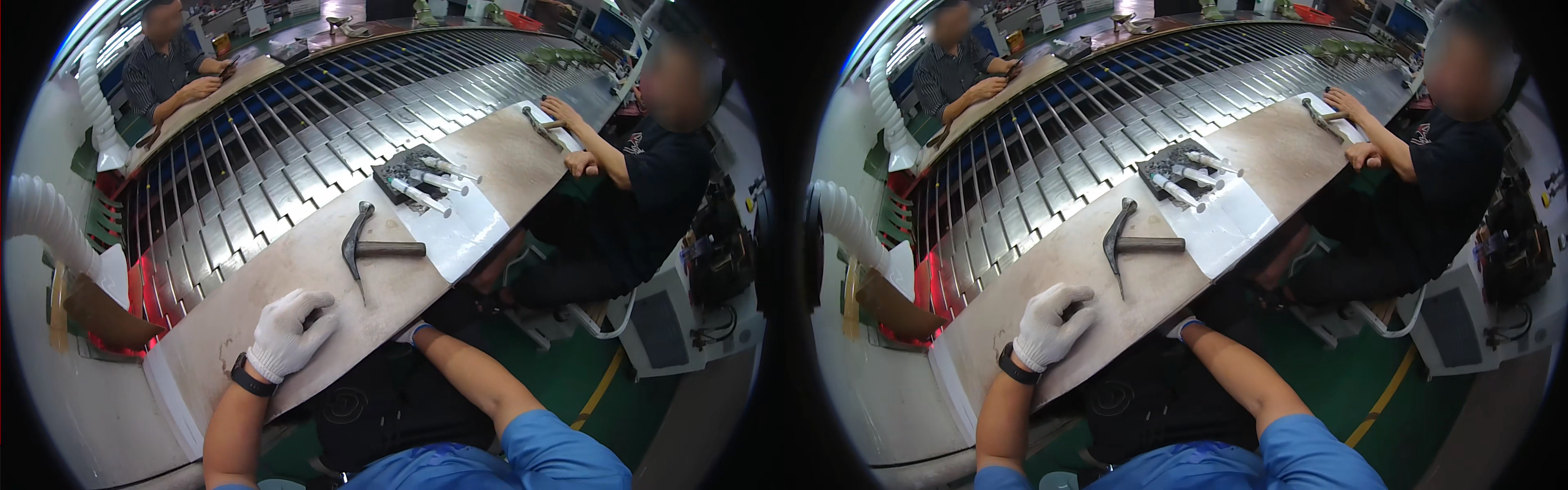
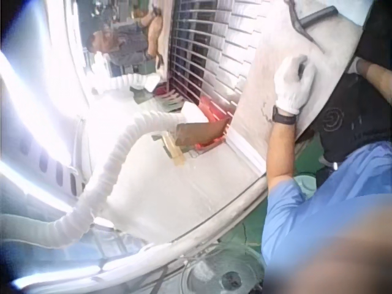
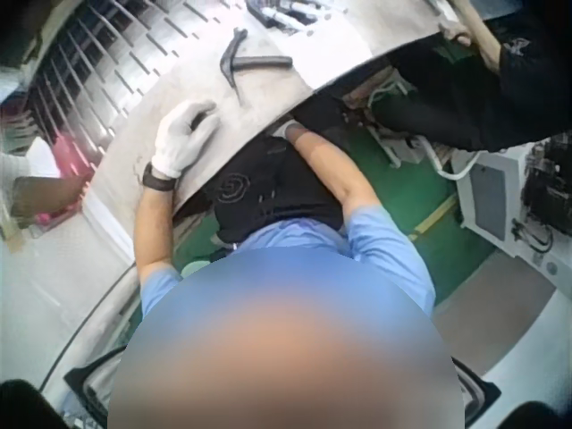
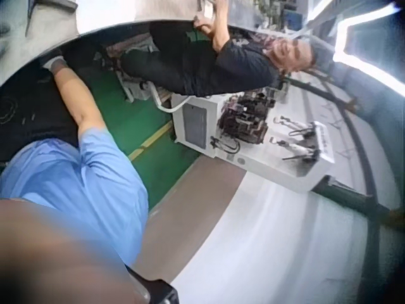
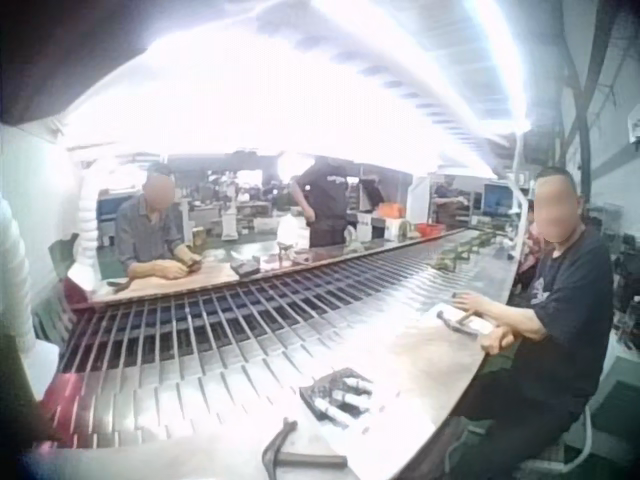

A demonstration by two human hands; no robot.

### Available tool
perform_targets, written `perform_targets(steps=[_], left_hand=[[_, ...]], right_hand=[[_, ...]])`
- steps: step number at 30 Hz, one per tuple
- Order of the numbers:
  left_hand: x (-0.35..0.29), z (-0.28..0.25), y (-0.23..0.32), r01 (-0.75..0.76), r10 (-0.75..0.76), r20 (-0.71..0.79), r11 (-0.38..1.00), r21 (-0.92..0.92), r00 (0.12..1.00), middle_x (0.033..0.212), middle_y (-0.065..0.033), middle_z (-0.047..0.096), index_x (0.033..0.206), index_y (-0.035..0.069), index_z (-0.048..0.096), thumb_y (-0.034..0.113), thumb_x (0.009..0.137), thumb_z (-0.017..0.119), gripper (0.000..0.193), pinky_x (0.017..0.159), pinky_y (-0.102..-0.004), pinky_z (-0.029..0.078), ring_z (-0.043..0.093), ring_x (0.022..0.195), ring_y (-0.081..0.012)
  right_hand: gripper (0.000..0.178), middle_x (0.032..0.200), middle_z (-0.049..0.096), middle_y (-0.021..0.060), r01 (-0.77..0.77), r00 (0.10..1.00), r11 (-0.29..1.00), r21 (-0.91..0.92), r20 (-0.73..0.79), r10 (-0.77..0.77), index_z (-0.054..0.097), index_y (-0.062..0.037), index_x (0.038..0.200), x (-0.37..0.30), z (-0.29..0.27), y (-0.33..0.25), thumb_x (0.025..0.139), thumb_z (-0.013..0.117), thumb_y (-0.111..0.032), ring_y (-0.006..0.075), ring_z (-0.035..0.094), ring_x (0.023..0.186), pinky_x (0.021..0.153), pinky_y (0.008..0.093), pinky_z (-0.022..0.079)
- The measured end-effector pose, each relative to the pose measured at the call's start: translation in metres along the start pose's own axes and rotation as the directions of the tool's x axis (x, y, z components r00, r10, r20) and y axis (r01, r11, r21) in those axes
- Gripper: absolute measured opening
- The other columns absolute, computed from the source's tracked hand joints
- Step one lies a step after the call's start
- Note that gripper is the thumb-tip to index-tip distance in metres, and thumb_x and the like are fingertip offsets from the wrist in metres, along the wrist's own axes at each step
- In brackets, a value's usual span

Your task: The person attaches soles and heels onto shoes on lasts by hand, presses them into place, and hammers around the edges of the shoes using a hammer.

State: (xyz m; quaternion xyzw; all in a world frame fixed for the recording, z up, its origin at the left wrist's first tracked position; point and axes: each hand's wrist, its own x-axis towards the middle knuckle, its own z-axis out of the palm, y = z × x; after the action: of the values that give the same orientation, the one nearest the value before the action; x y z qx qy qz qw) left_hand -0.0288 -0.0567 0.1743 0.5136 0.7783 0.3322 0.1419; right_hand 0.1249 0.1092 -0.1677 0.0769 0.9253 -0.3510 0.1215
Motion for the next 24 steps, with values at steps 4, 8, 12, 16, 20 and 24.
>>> perform_targets(steps=[4, 8, 12, 16, 20, 24], left_hand=[[-0.004, -0.005, 0.000, 0.004, -0.004, -0.011, 1.000, 0.010, 1.000, 0.087, -0.0134, 0.072, 0.109, 0.004, 0.078, 0.012, 0.090, 0.083, 0.022, 0.070, -0.0364, 0.058, 0.072, 0.072, -0.0270], [0.000, 0.001, 0.002, -0.011, 0.011, -0.012, 1.000, 0.015, 1.000, 0.086, -0.0129, 0.072, 0.109, 0.004, 0.078, 0.012, 0.090, 0.082, 0.021, 0.072, -0.0366, 0.058, 0.072, 0.074, -0.0266], [-0.001, 0.004, 0.000, -0.011, 0.011, 0.004, 1.000, -0.008, 1.000, 0.086, -0.0131, 0.072, 0.109, 0.004, 0.077, 0.011, 0.089, 0.082, 0.022, 0.073, -0.0373, 0.058, 0.072, 0.075, -0.0273], [-0.011, -0.003, -0.002, 0.022, -0.022, -0.021, 1.000, -0.003, 1.000, 0.089, -0.0147, 0.074, 0.110, 0.003, 0.077, 0.012, 0.089, 0.082, 0.023, 0.075, -0.0383, 0.059, 0.074, 0.078, -0.0288], [-0.008, 0.003, 0.000, 0.008, -0.009, -0.008, 1.000, -0.028, 1.000, 0.093, -0.0165, 0.075, 0.109, 0.002, 0.077, 0.012, 0.090, 0.081, 0.023, 0.076, -0.0388, 0.061, 0.076, 0.082, -0.0296], [-0.008, 0.004, -0.002, 0.032, -0.032, -0.006, 0.998, -0.051, 0.999, 0.097, -0.0178, 0.077, 0.110, 0.000, 0.077, 0.013, 0.091, 0.080, 0.023, 0.079, -0.0386, 0.062, 0.078, 0.085, -0.0300]], right_hand=[[0.063, 0.171, 0.048, 0.0169, -0.030, 0.999, 0.998, 0.049, 0.040, 0.028, 0.057, -0.0125, 0.160, 0.001, -0.014, -0.016, 0.110, 0.050, -0.050, 0.0371, 0.042, 0.159, 0.133, 0.0491, 0.030], [0.054, 0.165, 0.055, 0.0200, 0.044, 0.986, 0.996, 0.077, -0.164, -0.031, 0.061, -0.0086, 0.154, -0.009, -0.007, -0.003, 0.111, 0.049, -0.038, 0.0387, 0.048, 0.154, 0.130, 0.0503, 0.035], [0.045, 0.147, 0.067, 0.0214, 0.067, 0.968, 0.996, -0.059, -0.239, -0.079, 0.068, -0.0064, 0.141, -0.037, -0.028, -0.016, 0.109, 0.052, -0.034, 0.0409, 0.063, 0.136, 0.118, 0.0510, 0.048], [0.038, 0.118, 0.077, 0.0239, -0.298, 0.953, 0.948, 0.115, 0.083, 0.290, 0.077, -0.0039, 0.121, -0.088, -0.110, -0.098, 0.105, 0.061, -0.033, 0.0420, 0.073, 0.112, 0.099, 0.0532, 0.058], [0.034, 0.090, 0.075, 0.0201, 0.069, 0.996, 0.992, -0.103, -0.057, -0.075, 0.074, -0.0030, 0.088, -0.131, -0.179, -0.149, 0.101, 0.067, -0.033, 0.0408, 0.074, 0.086, 0.077, 0.0526, 0.060], [0.026, 0.075, 0.064, 0.0089, 0.530, 0.723, 0.823, -0.202, -0.399, -0.564, 0.066, -0.0089, 0.079, -0.167, -0.268, -0.234, 0.096, 0.073, -0.027, 0.0313, 0.070, 0.070, 0.064, 0.0424, 0.057]])
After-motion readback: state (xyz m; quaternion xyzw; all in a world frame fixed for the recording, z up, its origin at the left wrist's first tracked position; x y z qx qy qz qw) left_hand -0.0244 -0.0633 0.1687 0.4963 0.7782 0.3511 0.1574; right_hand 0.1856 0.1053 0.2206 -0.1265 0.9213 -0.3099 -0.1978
